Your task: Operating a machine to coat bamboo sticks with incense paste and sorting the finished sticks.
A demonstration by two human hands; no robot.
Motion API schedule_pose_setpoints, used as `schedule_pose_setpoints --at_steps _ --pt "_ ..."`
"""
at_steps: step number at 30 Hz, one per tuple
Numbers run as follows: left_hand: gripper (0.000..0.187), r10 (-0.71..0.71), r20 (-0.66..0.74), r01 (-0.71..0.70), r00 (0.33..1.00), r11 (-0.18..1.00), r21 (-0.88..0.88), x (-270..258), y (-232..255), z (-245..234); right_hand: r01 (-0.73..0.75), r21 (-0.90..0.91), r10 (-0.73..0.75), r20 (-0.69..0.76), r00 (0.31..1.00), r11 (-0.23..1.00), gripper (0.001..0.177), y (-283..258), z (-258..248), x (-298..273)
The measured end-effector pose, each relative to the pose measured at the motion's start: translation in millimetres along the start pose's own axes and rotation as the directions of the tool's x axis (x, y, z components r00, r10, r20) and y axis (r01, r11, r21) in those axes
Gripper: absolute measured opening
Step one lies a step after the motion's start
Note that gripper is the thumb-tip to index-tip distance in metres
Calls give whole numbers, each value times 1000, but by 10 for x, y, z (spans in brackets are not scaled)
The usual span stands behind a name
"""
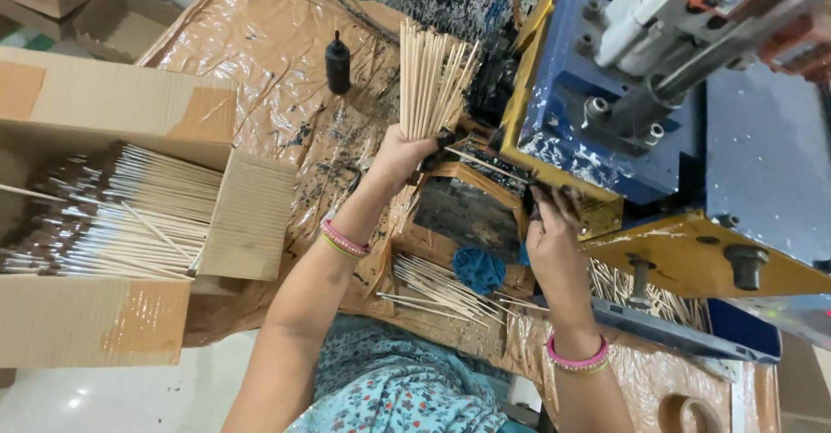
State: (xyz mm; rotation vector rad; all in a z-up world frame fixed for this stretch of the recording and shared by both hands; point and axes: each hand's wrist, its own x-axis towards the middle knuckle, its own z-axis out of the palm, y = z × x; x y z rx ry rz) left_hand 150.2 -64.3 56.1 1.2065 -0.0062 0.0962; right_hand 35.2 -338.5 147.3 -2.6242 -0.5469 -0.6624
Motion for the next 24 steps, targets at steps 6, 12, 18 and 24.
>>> schedule_pose_setpoints --at_steps 6,12,18,24 --pt "20 25 50 -22 998 998 -62 -56 121 42 -214 65 209 75 975 975 33 377 265 -37" --pt "13 93 -84 -84 992 990 111 -469 195 39 -70 176 90 -105 990 982 25 532 337 -260" --pt "15 60 -227 -27 972 989 146 -1361 325 -324 -331 99 346 -304 888 938 17 701 -364 -1156" --pt "22 89 -39 -85 995 992 96 -1721 35 -493 -290 -232 199 -349 916 928 34 699 -537 -1415"
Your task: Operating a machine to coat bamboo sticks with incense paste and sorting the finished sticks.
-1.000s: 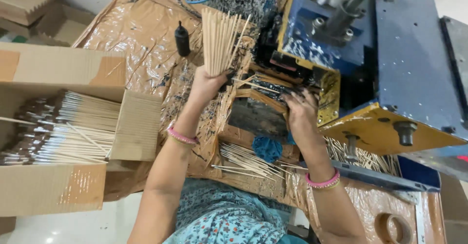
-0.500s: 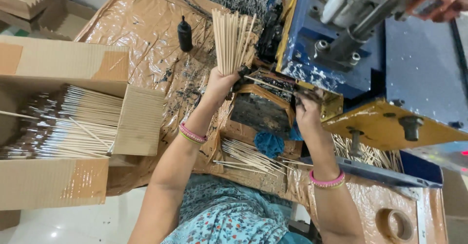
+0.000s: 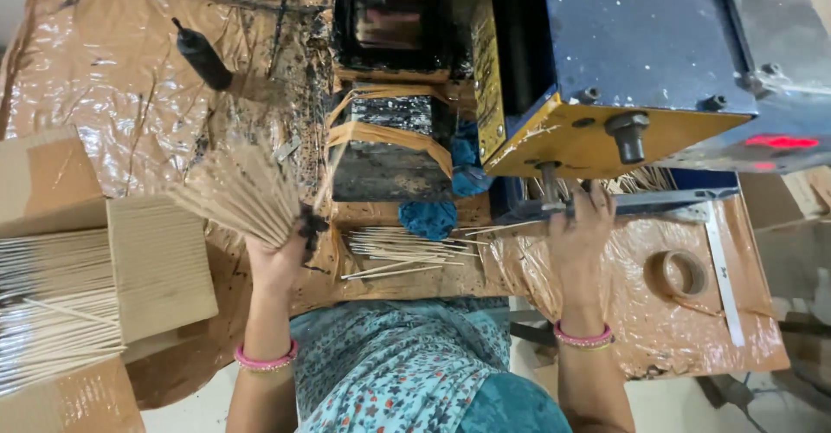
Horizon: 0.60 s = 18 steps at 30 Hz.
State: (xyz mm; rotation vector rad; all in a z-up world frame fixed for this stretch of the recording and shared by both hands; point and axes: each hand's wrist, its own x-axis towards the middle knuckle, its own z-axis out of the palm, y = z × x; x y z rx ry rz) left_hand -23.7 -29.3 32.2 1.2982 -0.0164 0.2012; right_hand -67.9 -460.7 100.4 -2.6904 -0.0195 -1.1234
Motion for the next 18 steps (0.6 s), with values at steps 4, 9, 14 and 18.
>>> schedule_pose_setpoints --at_steps 4,9,14,18 --pt "31 -72 578 -150 813 933 326 14 443 425 -237 648 31 312 949 724 26 -434 290 -192" --pt "36 31 534 -153 845 970 187 487 674 345 -549 821 20 554 833 158 21 -717 476 274" --pt "28 139 150 -160 979 977 140 1118 716 270 203 670 -393 144 908 714 27 -1113 621 1003" --pt "14 37 24 -40 999 992 123 1454 446 453 403 388 -488 148 860 829 34 -1137 871 1072"
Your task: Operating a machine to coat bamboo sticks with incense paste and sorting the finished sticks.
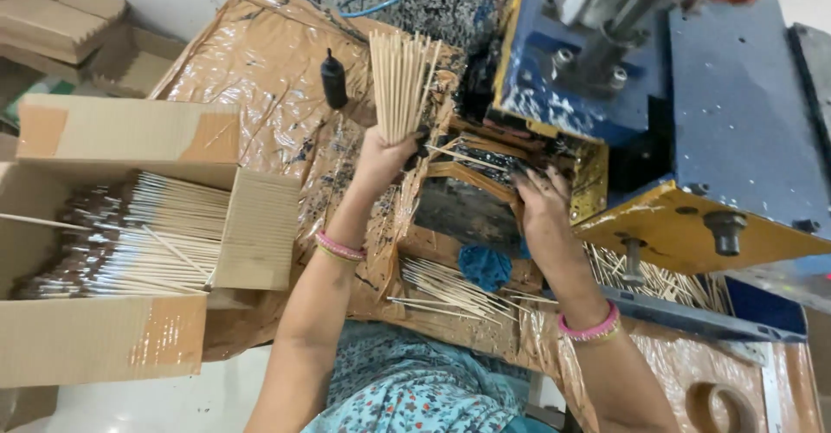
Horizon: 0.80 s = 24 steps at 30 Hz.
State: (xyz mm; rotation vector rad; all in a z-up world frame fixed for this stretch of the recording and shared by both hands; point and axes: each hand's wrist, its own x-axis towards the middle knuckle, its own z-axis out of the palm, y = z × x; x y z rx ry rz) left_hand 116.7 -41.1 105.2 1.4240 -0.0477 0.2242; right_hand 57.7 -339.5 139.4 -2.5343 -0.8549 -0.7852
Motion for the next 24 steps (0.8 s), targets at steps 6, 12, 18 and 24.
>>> schedule_pose_setpoints --at_steps 6,12,18,24 --pt "8 -75 43 78 996 995 -68 21 -89 163 -261 63 260 22 965 963 39 448 375 -538" --pt "8 2 54 4 999 995 -103 58 -328 139 -445 94 446 17 895 890 30 659 461 -473" --pt "15 -85 -68 97 994 976 197 -822 -558 -112 -289 107 306 -212 928 951 19 -276 -526 -313" --pt "20 -8 -151 44 989 970 239 -1847 -1072 -602 -611 -18 571 -335 750 792 20 96 -887 -1395"
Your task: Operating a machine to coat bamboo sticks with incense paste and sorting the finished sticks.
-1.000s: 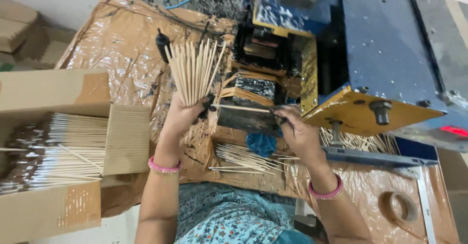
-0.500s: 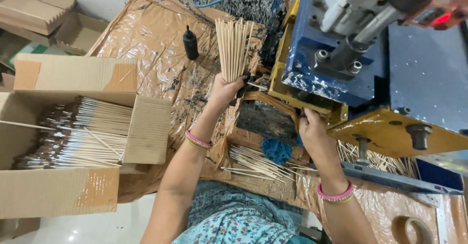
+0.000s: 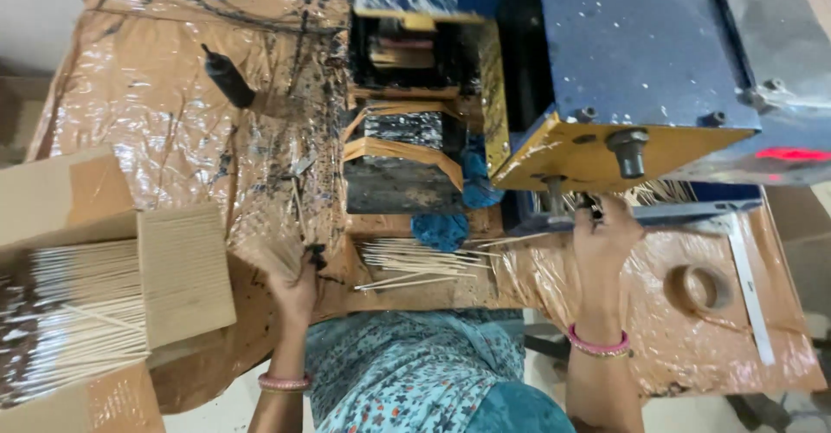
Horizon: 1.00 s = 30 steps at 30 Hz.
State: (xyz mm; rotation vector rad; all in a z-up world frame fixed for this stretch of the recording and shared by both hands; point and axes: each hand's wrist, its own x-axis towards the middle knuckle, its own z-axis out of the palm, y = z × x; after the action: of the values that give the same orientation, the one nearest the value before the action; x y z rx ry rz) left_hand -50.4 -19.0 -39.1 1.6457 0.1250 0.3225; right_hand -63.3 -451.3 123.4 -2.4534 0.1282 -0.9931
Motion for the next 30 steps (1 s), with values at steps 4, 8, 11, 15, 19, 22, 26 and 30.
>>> schedule_pose_setpoints --at_steps 4,8,11,15,19,22,26,30 --pt "19 40 49 -29 998 979 -204 -88 202 20 276 -150 -287 -52 957 949 40 -164 55 -115" --pt "14 74 532 -187 843 969 163 95 171 124 -367 583 -6 538 843 725 48 -529 421 -433" --pt "19 58 698 -308 714 921 238 442 1265 231 -428 690 -107 588 802 583 34 -558 612 -195" --pt "36 349 411 -262 843 931 -254 1047 1654 114 -54 661 -315 426 848 748 25 -795 757 374" --pt "20 261 261 -209 929 955 -212 1658 1420 304 592 285 -654 232 720 753 35 -940 1188 788" --pt "12 32 220 14 975 979 -205 1806 1234 617 584 174 -609 253 751 793 38 -591 1474 688" --pt "12 89 263 18 961 926 -377 1891 860 820 524 190 -556 228 799 830 45 -703 1261 579" --pt "9 75 275 48 959 909 -414 1837 962 852 334 218 -386 273 881 917 42 -181 1598 374"
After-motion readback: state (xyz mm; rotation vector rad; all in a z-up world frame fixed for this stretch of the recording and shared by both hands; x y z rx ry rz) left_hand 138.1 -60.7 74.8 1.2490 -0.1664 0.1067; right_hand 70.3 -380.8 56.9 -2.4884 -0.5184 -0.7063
